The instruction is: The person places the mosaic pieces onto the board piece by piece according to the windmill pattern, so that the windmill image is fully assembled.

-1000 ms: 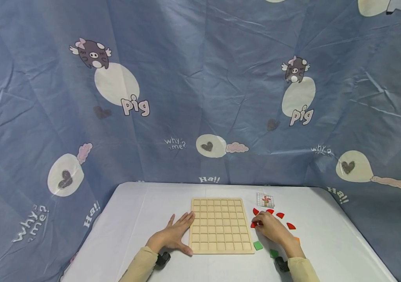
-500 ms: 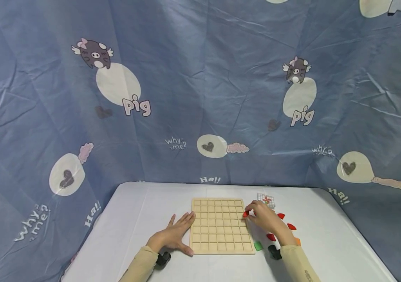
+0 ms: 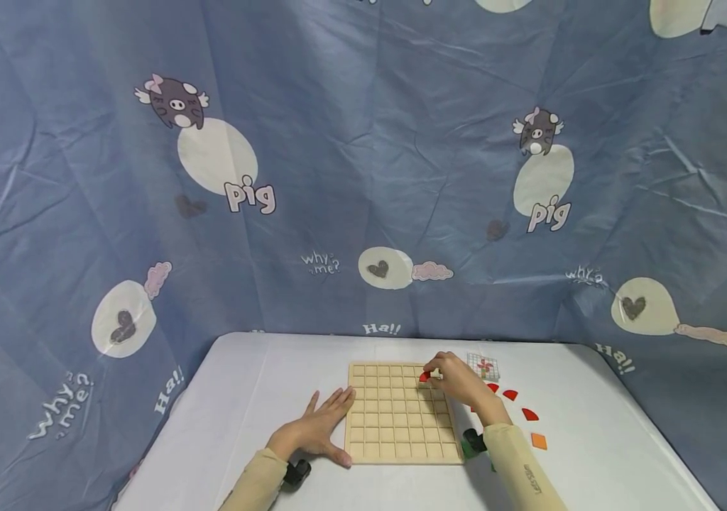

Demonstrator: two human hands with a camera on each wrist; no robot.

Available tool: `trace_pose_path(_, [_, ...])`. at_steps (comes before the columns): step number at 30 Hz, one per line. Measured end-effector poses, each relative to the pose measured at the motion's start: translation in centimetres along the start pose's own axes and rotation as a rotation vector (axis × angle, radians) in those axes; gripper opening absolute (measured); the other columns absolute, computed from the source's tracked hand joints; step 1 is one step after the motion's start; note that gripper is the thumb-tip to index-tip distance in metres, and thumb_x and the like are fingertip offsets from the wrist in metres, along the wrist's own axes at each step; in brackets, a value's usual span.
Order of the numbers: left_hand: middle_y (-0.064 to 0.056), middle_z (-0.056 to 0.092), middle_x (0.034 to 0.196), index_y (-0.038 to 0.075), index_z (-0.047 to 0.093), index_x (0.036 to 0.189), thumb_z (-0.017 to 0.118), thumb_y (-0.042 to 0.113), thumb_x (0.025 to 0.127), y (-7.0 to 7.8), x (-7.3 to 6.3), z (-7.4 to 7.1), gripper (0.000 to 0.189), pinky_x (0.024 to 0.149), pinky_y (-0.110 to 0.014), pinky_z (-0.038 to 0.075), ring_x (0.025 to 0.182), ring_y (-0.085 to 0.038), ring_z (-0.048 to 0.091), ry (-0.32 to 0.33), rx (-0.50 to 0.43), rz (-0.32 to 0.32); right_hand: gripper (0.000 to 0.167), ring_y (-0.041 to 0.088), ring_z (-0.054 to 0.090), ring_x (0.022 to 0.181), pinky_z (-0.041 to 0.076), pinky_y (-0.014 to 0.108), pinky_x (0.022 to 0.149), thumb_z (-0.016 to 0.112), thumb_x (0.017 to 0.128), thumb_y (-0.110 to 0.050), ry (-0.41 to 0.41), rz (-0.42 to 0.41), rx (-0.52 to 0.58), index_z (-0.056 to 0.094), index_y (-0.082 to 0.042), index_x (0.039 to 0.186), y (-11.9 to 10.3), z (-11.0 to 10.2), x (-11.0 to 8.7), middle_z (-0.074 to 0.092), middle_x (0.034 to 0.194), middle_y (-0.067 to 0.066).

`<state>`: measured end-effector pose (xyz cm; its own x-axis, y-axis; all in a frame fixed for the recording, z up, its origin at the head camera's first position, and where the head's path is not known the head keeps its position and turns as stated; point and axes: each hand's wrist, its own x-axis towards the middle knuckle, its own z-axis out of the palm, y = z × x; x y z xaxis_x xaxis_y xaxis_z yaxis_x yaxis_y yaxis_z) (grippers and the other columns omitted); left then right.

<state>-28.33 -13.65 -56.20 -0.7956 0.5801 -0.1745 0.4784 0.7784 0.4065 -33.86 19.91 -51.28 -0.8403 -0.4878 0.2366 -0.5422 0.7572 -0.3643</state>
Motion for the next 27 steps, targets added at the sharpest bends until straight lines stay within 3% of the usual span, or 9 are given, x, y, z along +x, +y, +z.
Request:
trace_pose_path(8, [-0.008, 0.005, 0.164, 0.008, 0.008, 0.156, 0.072, 0.071, 0.059, 0.1, -0.2, 0.0, 0.132, 0.118, -0.063, -0.004, 0.151, -0.029, 0.006, 0.002, 0.015, 0.003, 0.015, 0.021, 0.061, 0.096, 0.055, 0.040, 0.081, 0.073, 0.085, -0.008, -0.021, 0.026, 0.047, 0.074, -0.009, 0.100, -0.4, 1.1, 1.6, 0.067, 0.098, 0.002])
trace_pose_path(27, [-0.009, 0.005, 0.164, 0.008, 0.008, 0.156, 0.074, 0.069, 0.062, 0.2, -0.2, -0.2, 0.130, 0.118, -0.064, -0.004, 0.151, -0.030, 0.007, -0.002, 0.005, 0.002, 0.016, 0.020, 0.061, 0.092, 0.054, 0.037, 0.081, 0.072, 0.084, -0.006, -0.048, -0.023, 0.056, 0.075, -0.008, 0.100, -1.1, 3.5, 3.6, 0.068, 0.095, 0.002])
